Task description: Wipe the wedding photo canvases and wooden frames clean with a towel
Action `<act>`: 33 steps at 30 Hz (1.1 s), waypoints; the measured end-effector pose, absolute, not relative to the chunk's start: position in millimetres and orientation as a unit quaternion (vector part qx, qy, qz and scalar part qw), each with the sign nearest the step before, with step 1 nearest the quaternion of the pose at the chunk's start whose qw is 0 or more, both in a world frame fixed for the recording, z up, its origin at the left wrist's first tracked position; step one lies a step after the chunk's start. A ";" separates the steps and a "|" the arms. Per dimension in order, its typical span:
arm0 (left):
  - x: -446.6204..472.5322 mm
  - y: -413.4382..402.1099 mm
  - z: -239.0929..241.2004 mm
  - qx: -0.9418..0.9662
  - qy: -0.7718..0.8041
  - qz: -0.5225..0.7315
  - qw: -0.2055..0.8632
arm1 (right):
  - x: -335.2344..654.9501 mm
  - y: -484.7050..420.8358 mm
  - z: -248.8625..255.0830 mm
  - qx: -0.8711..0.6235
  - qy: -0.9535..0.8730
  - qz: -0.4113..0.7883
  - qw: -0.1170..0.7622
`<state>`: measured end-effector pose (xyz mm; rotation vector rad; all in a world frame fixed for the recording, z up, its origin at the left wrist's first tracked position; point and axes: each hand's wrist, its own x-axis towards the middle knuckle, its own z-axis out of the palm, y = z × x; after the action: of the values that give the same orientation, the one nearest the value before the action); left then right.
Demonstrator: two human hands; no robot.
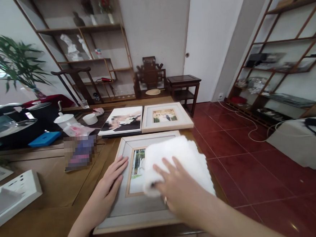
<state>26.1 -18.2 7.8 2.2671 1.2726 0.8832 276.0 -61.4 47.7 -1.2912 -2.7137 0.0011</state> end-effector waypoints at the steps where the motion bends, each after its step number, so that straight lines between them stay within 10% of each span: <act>1: 26.0 -18.0 7.3 0.810 0.454 0.315 0.195 | 276.0 -76.3 45.4 -0.393 -0.917 0.004 0.072; 21: 23.7 -18.4 7.6 0.811 0.457 0.310 0.194 | 293.4 28.1 48.5 -0.451 -0.886 -0.072 0.082; 33: 24.0 -17.1 5.2 0.810 0.455 0.321 0.184 | 265.6 -92.7 40.1 -0.343 -0.936 0.028 0.074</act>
<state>24.0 -17.1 5.2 2.2829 1.2838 0.9064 265.6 -92.7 40.1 -1.0301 -2.8087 0.0834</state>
